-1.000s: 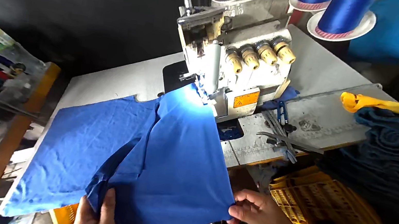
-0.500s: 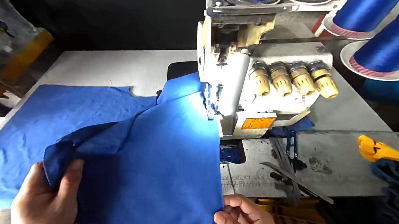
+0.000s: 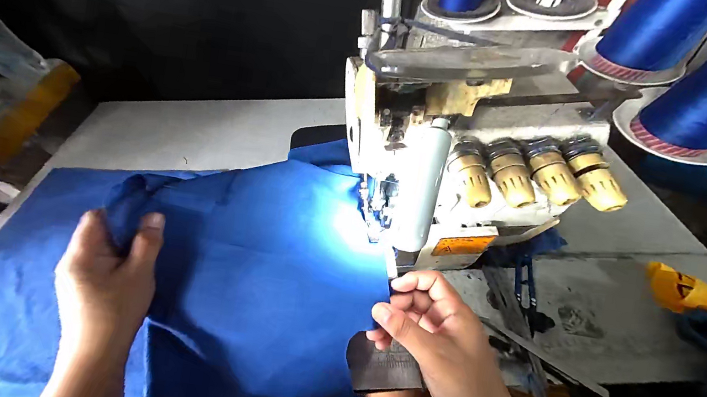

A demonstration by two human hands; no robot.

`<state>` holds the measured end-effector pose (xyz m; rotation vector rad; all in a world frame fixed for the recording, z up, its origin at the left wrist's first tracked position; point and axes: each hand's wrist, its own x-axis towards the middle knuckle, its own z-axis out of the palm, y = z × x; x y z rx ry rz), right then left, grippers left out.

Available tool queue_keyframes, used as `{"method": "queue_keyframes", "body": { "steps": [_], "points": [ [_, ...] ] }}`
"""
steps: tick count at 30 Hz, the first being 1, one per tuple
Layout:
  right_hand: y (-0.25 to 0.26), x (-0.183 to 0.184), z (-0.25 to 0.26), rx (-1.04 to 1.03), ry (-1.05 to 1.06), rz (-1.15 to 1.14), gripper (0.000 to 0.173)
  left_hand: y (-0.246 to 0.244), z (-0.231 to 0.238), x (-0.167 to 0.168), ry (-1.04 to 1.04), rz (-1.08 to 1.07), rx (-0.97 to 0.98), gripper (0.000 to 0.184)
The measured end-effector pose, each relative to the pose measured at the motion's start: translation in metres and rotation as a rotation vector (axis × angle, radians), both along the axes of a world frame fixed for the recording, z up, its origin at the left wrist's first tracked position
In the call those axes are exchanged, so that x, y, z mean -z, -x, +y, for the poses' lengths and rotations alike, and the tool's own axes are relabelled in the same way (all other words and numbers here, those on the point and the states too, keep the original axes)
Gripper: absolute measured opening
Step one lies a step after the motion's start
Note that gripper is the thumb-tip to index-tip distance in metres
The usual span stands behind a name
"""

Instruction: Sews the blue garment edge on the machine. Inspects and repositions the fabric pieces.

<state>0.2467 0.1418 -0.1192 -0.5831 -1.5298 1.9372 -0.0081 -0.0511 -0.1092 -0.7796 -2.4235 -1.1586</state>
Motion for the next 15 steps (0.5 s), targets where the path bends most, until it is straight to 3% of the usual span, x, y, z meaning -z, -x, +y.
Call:
{"method": "queue_keyframes", "body": {
  "steps": [2, 4, 6, 10, 15],
  "points": [
    [0.002, 0.003, -0.003, 0.021, -0.015, -0.02, 0.022, 0.003, 0.008, 0.003, 0.104, -0.009, -0.013, 0.049],
    [0.001, 0.006, -0.006, 0.054, -0.042, -0.051, 0.021, -0.007, 0.015, 0.001, 0.066, 0.014, 0.012, 0.066],
    [0.002, 0.005, -0.007, 0.076, -0.045, -0.055, 0.019, -0.038, 0.029, -0.012, -0.015, 0.101, 0.101, 0.058],
    [-0.001, 0.003, -0.008, 0.086, -0.029, -0.053, 0.016, -0.107, 0.069, -0.024, -0.031, 0.11, 0.5, 0.035],
    [-0.007, -0.006, -0.012, 0.115, -0.054, -0.064, 0.014, -0.128, 0.101, -0.003, 0.26, 0.241, 0.447, 0.04]
  ]
}}
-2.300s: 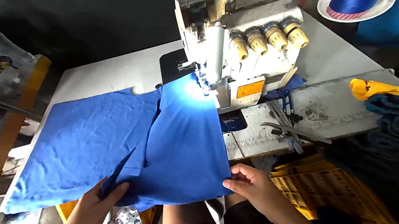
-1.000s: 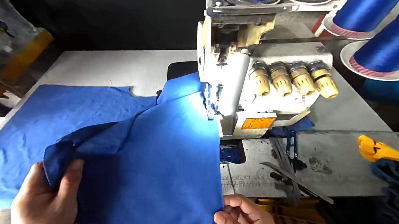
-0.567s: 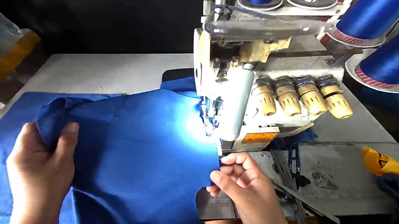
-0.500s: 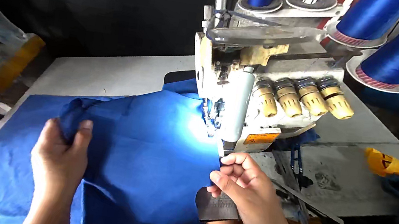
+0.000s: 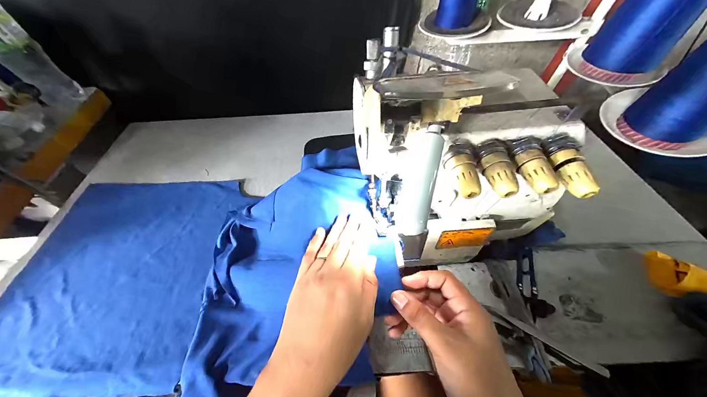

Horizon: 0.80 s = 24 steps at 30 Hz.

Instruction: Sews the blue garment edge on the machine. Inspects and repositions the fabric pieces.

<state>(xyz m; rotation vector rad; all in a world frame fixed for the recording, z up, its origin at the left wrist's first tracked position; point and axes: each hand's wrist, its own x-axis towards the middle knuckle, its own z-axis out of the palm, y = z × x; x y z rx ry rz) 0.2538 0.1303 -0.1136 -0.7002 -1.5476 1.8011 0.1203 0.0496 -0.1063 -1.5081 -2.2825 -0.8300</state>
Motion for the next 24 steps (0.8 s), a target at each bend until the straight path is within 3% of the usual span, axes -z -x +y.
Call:
{"method": "queue_keyframes", "body": {
  "steps": [6, 24],
  "points": [
    [0.0, 0.0, -0.001, 0.028, 0.009, 0.0, 0.012, -0.004, 0.0, 0.003, 0.049, 0.03, -0.052, 0.044],
    [0.019, -0.01, -0.001, 0.125, -0.019, -0.075, 0.01, 0.018, 0.005, -0.008, 0.133, 0.002, 0.028, 0.045]
  ]
}}
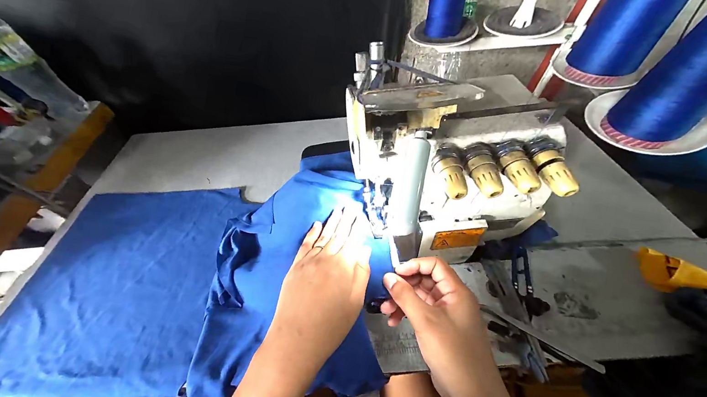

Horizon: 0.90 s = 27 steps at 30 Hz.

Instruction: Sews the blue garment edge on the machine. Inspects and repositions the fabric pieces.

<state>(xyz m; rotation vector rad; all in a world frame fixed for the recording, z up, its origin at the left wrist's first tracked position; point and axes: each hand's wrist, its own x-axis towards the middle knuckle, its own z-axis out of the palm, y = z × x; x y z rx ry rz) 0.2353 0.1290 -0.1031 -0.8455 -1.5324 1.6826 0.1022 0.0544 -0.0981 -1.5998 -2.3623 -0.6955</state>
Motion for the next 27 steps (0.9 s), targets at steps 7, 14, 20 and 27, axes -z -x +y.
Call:
{"method": "queue_keyframes", "body": {
  "steps": [7, 14, 20, 27],
  "points": [
    [-0.0023, -0.0032, 0.0024, -0.013, -0.048, -0.004, 0.009, -0.0041, 0.0033, 0.0012, 0.013, -0.017, -0.051, 0.047],
    [-0.0009, -0.0028, 0.002, 0.003, -0.089, -0.07, 0.012, -0.0032, 0.0028, 0.0014, 0.006, -0.008, -0.038, 0.047],
    [-0.0028, 0.0002, 0.001, 0.001, -0.147, -0.089, 0.016, -0.0029, 0.0014, 0.0024, -0.008, -0.017, -0.026, 0.046],
    [-0.0027, 0.0003, -0.0009, 0.001, -0.228, -0.151, 0.023, -0.0012, 0.001, -0.0019, 0.031, -0.037, -0.015, 0.047]
  ]
}}
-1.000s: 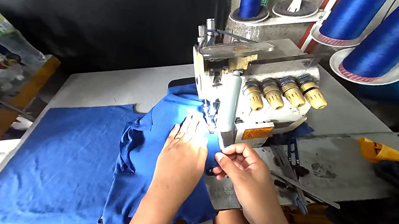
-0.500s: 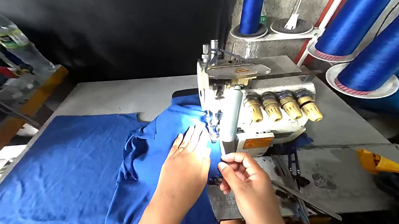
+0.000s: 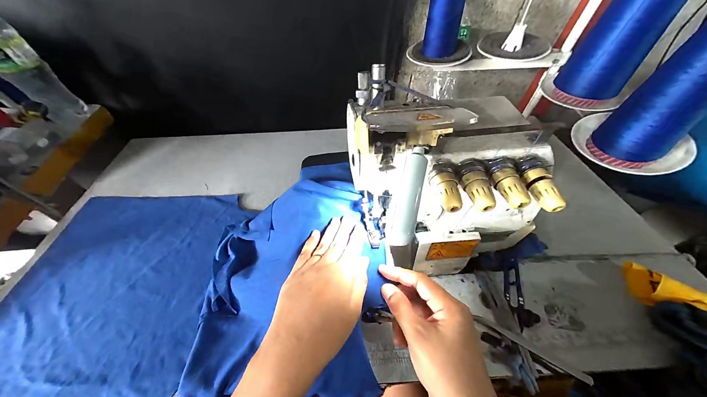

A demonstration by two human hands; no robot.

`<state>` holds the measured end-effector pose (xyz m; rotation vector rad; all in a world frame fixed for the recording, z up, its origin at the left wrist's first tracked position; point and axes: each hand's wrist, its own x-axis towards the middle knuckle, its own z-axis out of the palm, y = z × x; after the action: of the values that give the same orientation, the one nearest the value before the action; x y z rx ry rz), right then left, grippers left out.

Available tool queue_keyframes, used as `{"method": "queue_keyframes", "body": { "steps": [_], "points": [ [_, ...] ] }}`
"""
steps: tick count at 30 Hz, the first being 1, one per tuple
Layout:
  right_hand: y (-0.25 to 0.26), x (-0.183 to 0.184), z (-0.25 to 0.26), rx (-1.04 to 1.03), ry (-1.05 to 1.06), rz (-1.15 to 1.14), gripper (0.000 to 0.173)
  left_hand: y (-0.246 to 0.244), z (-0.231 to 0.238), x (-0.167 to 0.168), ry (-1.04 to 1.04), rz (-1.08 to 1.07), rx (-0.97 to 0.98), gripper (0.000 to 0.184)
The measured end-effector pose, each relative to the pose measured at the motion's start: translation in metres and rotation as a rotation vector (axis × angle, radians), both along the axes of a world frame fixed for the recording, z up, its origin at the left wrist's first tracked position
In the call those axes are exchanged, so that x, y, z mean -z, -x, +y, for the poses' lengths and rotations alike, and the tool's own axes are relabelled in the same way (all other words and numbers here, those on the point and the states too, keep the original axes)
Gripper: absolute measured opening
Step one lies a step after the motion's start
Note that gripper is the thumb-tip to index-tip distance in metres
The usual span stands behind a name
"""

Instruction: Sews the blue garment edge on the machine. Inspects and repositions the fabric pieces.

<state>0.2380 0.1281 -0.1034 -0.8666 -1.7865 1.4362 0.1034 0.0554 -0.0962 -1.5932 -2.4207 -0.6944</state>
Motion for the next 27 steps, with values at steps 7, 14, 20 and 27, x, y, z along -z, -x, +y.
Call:
{"method": "queue_keyframes", "body": {
  "steps": [7, 14, 20, 27],
  "points": [
    [0.0, 0.001, -0.001, 0.018, -0.044, -0.022, 0.024, -0.001, -0.001, -0.003, 0.011, -0.023, 0.012, 0.047],
    [0.0, 0.004, -0.003, 0.052, -0.149, -0.061, 0.024, -0.001, 0.0, -0.001, 0.025, -0.004, 0.013, 0.048],
    [0.009, -0.002, -0.001, 0.1, -0.221, -0.131, 0.023, 0.009, 0.006, -0.001, 0.003, 0.065, 0.036, 0.046],
    [0.014, 0.0, 0.0, 0.191, -0.157, -0.066, 0.012, 0.016, 0.008, -0.004, 0.024, 0.048, 0.053, 0.046]
  ]
}}
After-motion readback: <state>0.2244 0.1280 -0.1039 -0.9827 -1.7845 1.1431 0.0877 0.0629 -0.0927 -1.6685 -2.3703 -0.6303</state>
